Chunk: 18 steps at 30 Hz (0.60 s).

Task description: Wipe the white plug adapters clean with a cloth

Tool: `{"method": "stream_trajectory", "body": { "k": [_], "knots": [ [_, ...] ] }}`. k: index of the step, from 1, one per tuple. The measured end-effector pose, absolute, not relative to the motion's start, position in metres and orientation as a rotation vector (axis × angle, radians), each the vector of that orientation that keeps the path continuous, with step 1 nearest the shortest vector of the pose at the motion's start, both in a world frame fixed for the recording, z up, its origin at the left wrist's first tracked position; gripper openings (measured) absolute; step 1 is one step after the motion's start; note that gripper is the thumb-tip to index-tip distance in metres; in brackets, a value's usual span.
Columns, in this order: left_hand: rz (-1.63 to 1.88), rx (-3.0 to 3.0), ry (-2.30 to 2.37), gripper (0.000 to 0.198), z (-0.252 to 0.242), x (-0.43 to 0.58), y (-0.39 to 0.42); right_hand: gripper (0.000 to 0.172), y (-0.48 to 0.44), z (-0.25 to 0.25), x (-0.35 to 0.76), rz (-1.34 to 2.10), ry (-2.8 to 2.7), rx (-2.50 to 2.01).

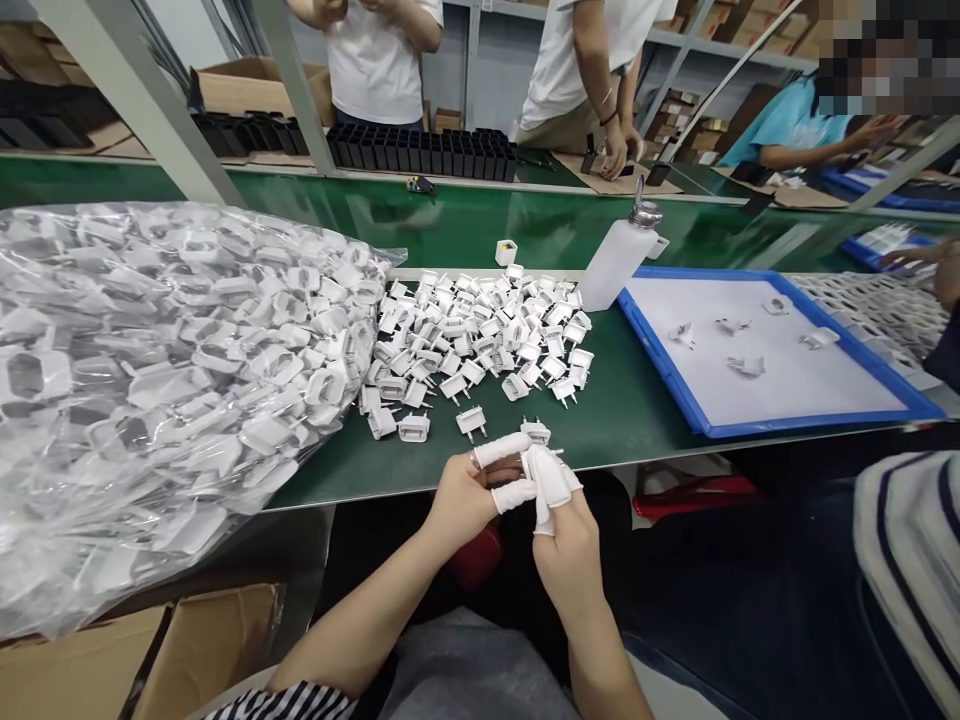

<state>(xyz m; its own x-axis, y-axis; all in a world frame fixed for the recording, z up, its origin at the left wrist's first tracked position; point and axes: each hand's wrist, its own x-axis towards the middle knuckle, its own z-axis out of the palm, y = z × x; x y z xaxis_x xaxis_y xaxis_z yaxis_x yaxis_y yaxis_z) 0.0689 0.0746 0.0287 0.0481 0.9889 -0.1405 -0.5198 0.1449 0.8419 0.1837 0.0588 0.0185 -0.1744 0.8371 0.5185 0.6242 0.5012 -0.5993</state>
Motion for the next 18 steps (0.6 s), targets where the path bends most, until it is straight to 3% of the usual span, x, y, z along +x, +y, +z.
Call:
{"method": "stream_trajectory", "body": {
  "k": [7,18],
  "knots": [
    [1.344,0.601,0.833,0.043,0.028,0.071,0.076,0.042,0.065,0.029,0.196,0.765,-1.692,-1.351],
    [1.525,0.610,0.869,0.044,0.023,0.074,0.072,0.051,0.050,0.031,0.185,0.355,-1.963,-1.387]
  ]
}}
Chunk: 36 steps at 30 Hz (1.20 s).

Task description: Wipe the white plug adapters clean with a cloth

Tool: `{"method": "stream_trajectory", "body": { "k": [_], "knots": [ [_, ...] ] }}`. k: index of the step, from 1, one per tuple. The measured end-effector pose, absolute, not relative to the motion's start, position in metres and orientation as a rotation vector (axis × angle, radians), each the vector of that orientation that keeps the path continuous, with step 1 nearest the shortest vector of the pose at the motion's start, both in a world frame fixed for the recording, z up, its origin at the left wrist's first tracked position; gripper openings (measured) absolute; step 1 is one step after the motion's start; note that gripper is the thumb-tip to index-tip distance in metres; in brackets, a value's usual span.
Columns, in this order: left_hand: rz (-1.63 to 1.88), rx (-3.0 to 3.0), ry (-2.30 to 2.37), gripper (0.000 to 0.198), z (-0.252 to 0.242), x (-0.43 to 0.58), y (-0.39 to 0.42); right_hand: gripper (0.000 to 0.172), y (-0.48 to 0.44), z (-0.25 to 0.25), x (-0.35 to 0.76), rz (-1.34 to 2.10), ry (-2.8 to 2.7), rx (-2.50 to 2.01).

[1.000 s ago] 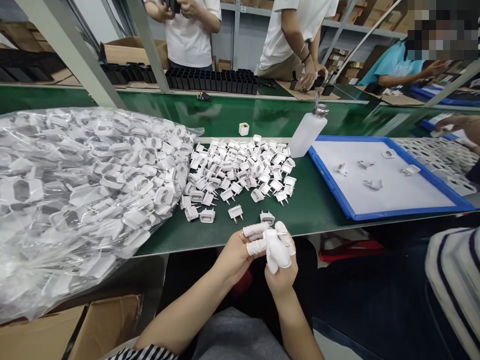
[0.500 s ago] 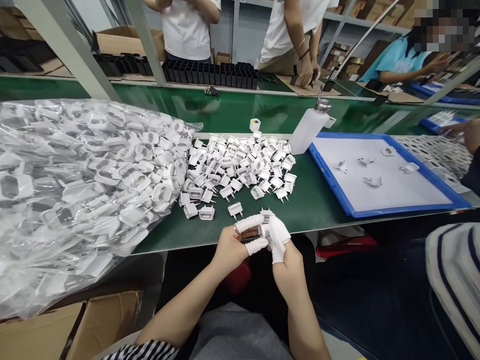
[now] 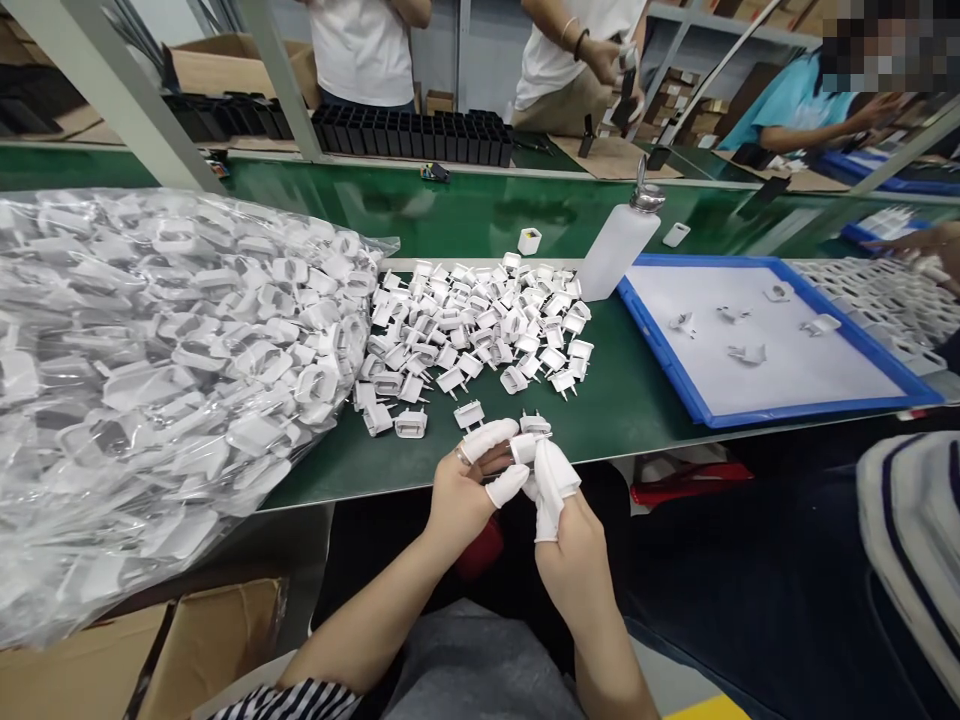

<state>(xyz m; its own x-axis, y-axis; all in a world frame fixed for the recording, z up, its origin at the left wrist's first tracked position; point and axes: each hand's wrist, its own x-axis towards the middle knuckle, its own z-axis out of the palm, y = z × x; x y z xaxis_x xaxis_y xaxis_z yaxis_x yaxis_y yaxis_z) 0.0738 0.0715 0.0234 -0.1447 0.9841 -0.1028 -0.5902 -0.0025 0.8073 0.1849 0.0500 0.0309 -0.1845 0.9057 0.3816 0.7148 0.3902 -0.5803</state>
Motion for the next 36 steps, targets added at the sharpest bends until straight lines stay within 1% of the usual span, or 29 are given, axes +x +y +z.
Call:
{"method": "stream_trajectory", "body": {
  "k": [2,5,7,10,12,14,16,20,21,25,28,30,31,32,36],
  "knots": [
    [1.483,0.587,0.810,0.038,0.025,0.073,0.071,0.053,0.053,0.028,0.187,0.234,-1.982,-1.313],
    [1.412,0.482,0.747,0.032,0.029,0.071,0.071,0.057,0.058,0.023,0.192,0.077,-1.982,-1.071],
    [1.338,0.426,0.723,0.032,0.033,0.069,0.070,0.058,0.059,0.020,0.195,0.039,-1.963,-0.920],
    [1.258,0.441,0.698,0.034,0.038,0.066,0.069,0.054,0.058,0.017,0.196,0.081,-1.880,-0.847],
    [1.247,0.496,0.703,0.035,0.040,0.064,0.068,0.050,0.055,0.016,0.195,0.147,-1.809,-0.843],
    [1.243,0.567,0.714,0.036,0.040,0.062,0.068,0.045,0.052,0.014,0.194,0.288,-1.723,-0.864],
    [1.222,0.638,0.721,0.036,0.040,0.059,0.067,0.037,0.051,0.013,0.195,0.544,-1.594,-0.912],
    [1.139,0.722,0.750,0.037,0.040,0.053,0.065,0.013,0.056,0.014,0.201,1.094,-1.368,-0.887],
    [1.124,0.735,0.754,0.037,0.040,0.053,0.064,0.012,0.058,0.015,0.202,1.179,-1.351,-0.871],
    [1.119,0.790,0.740,0.036,0.043,0.053,0.058,0.022,0.063,0.027,0.201,1.386,-1.167,-0.825],
    [1.151,0.819,0.718,0.036,0.046,0.053,0.055,0.021,0.064,0.034,0.196,1.487,-0.900,-0.730],
    [1.189,0.843,0.718,0.036,0.047,0.053,0.054,0.012,0.063,0.035,0.195,1.469,-0.820,-0.776],
    [1.207,0.857,0.727,0.036,0.048,0.053,0.054,0.007,0.062,0.034,0.196,1.424,-0.834,-0.833],
    [1.220,0.871,0.740,0.036,0.048,0.052,0.055,0.006,0.061,0.034,0.197,1.364,-0.883,-0.890],
    [1.159,0.883,0.785,0.036,0.047,0.052,0.056,0.008,0.057,0.041,0.206,1.182,-1.295,-0.962]
  ]
}}
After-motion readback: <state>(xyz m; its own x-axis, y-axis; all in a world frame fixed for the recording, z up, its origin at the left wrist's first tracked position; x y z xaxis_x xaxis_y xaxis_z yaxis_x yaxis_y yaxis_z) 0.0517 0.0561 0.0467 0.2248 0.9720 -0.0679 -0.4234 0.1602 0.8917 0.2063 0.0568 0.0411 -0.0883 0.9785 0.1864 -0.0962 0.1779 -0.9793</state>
